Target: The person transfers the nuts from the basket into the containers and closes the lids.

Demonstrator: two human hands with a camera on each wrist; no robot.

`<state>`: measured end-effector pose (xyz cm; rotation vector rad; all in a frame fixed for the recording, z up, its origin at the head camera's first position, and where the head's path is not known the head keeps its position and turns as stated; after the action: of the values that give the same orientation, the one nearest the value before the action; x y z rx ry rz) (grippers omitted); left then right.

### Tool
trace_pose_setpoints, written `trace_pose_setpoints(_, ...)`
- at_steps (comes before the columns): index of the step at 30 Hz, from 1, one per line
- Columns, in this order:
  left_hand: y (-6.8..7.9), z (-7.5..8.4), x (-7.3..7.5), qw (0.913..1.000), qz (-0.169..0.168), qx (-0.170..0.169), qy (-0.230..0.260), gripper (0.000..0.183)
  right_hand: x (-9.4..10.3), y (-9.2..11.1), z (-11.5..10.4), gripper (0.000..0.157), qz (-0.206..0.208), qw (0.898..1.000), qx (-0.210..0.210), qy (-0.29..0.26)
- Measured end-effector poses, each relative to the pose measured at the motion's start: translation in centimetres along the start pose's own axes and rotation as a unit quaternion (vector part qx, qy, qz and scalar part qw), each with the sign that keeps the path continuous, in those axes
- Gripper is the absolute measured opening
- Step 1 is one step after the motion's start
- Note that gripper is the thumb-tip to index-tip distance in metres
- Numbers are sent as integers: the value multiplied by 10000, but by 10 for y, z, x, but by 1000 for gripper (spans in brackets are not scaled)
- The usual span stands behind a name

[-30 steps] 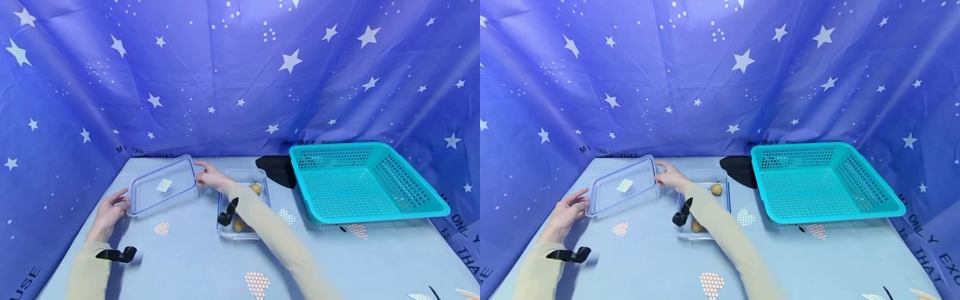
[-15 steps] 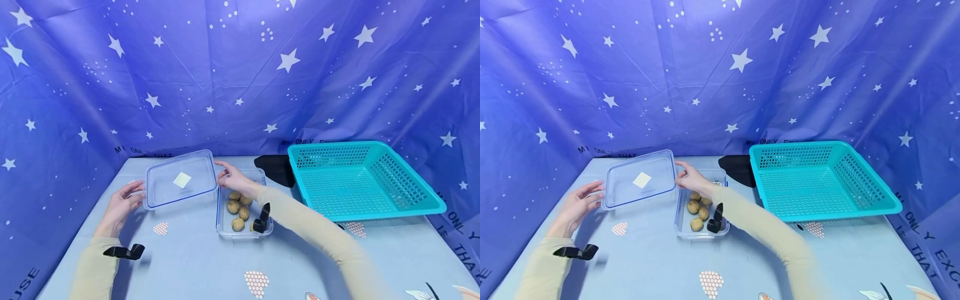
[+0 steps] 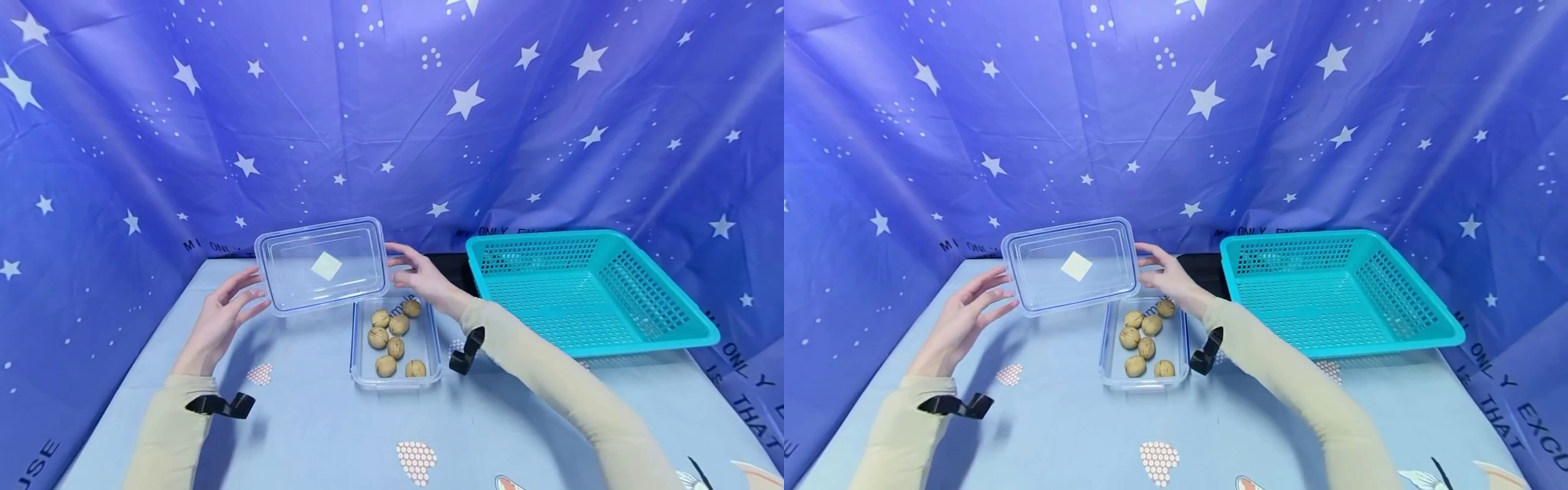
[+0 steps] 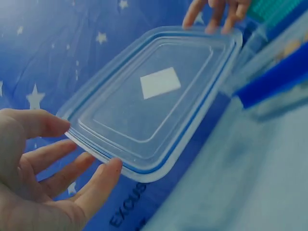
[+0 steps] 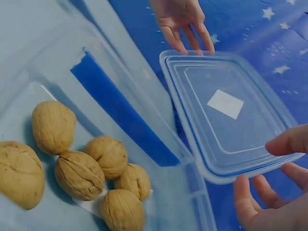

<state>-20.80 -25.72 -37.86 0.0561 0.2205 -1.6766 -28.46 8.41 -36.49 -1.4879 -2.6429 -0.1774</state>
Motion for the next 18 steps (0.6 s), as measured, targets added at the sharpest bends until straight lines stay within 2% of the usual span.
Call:
trace_pose_setpoints(7, -3, 7, -19, 9943, -213, -508, 912, 32, 12, 12, -1, 52, 81, 9968, 424, -679)
trace_pose_setpoints(13, -4, 6, -28, 9882, 91, -654, 1381, 15, 8, 22, -5, 45, 194, 9855, 775, -1494)
trace_pose_setpoints(16, -4, 2, -31, 9855, 240, -686, 1536, 15, 6, 24, -5, 41, 424, 9750, 734, -2055)
trace_pose_setpoints(18, -4, 0, -33, 9866, 334, -688, 1441, 16, 5, 25, -3, 38, 610, 9681, 587, -2358)
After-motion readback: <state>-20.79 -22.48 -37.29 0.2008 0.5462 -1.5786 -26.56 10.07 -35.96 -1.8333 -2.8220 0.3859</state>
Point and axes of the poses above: each hand's wrist, its own y-axis away from the middle knuckle, its own x-axis out of the back of the hand, z = x × y, the point moved 2 cm from there along -y, towards the middle knuckle, and after that the axes turned 6 degrees about -z, right-handed, at the moved point
